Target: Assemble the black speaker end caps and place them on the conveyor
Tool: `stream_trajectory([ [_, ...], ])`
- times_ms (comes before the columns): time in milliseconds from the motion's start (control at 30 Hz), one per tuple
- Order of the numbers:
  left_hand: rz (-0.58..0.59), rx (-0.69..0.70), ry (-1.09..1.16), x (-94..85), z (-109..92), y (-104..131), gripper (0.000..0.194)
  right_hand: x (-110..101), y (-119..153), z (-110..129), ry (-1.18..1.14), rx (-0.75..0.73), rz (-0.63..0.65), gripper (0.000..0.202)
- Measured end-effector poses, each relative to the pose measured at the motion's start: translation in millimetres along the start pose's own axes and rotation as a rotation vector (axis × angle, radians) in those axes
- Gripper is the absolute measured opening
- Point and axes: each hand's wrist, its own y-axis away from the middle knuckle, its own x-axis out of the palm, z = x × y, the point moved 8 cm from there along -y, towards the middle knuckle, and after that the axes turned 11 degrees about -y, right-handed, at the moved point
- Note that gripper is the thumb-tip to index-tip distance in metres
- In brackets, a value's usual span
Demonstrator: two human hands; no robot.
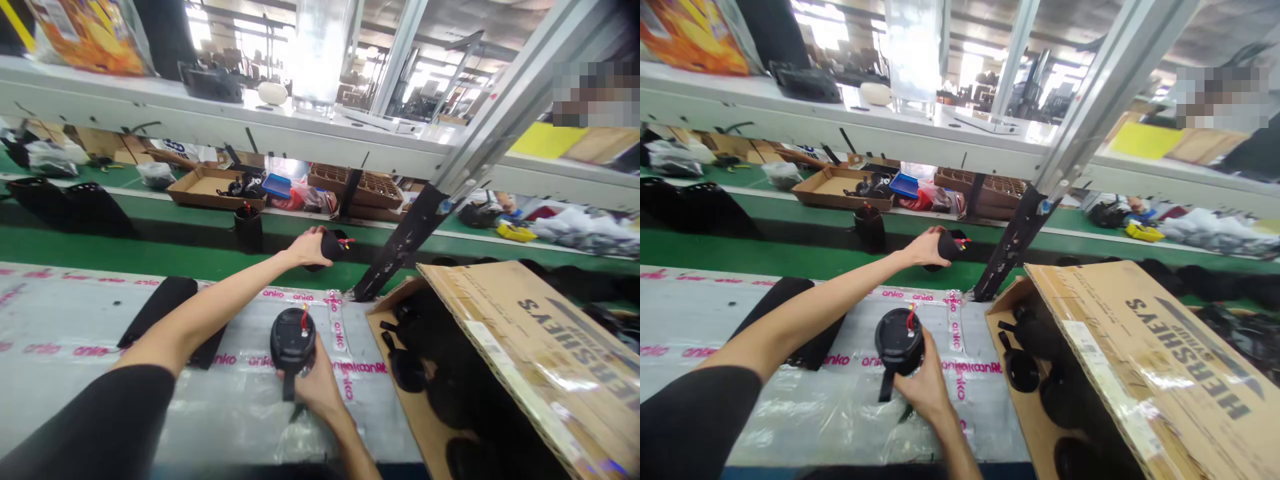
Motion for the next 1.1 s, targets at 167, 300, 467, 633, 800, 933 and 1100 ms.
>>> stream_trajectory([
  [167,-0.288,-0.133,0.175,-108.7,52,97,0.099,-31,-70,29,0.102,-0.036,-0.088,0.080],
  [300,-0.392,-0.075,0.273,-151.2,51,199,0.106,-41,-165,39,0.131,-0.055,-0.127,0.085],
  [467,-0.135,-0.095,0.480,-75.1,8,275,0.113,-41,-267,22,0.205,0.018,-0.208,0.080],
  [633,-0.450,-0.327,0.584,31.4,-2,307,0.107,-39,-297,6,0.242,0.083,-0.170,0.047],
  [800,-0.416,-0.395,0.669,75.4,-6,321,0.112,-39,-268,5,0.215,0.120,-0.044,0.091],
  [933,-0.212,-0.159,0.765,57.0,-15,323,0.100,-56,-180,19,0.149,0.185,0.080,0.089],
  [1100,-0.213,-0.101,0.681,46.5,-14,306,0.105,-29,-10,42,-0.040,0.260,0.647,0.103],
])
